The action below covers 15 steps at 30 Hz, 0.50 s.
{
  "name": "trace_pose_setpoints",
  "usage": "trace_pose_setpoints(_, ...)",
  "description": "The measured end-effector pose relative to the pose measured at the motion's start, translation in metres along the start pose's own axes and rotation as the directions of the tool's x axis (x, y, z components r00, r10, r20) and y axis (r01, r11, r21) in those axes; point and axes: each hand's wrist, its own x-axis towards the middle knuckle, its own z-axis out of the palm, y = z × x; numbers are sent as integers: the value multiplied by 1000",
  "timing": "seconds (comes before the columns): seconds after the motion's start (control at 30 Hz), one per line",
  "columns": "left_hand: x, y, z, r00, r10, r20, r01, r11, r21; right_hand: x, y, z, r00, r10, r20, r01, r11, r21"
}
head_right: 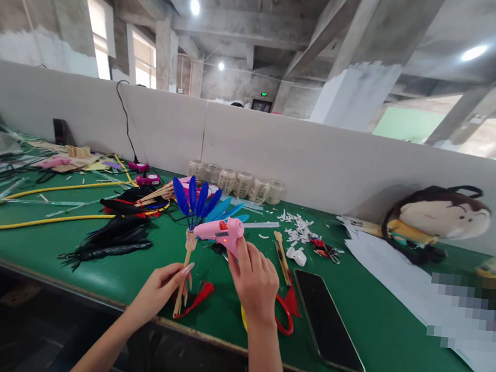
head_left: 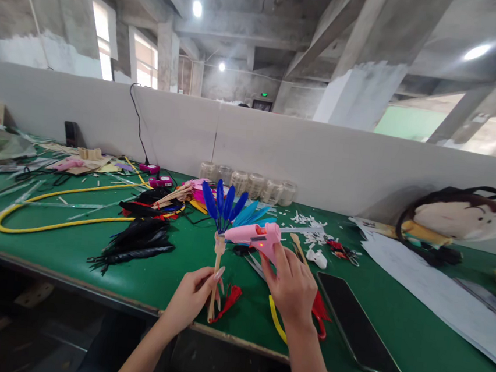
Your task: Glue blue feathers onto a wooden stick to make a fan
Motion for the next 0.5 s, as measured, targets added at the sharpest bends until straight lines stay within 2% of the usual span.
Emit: trace_pose_setpoints(0.5,0,0,0,1000,1,-11,-1,1000,2,-2,0,0,1000,17,-18,-17,1000,3)
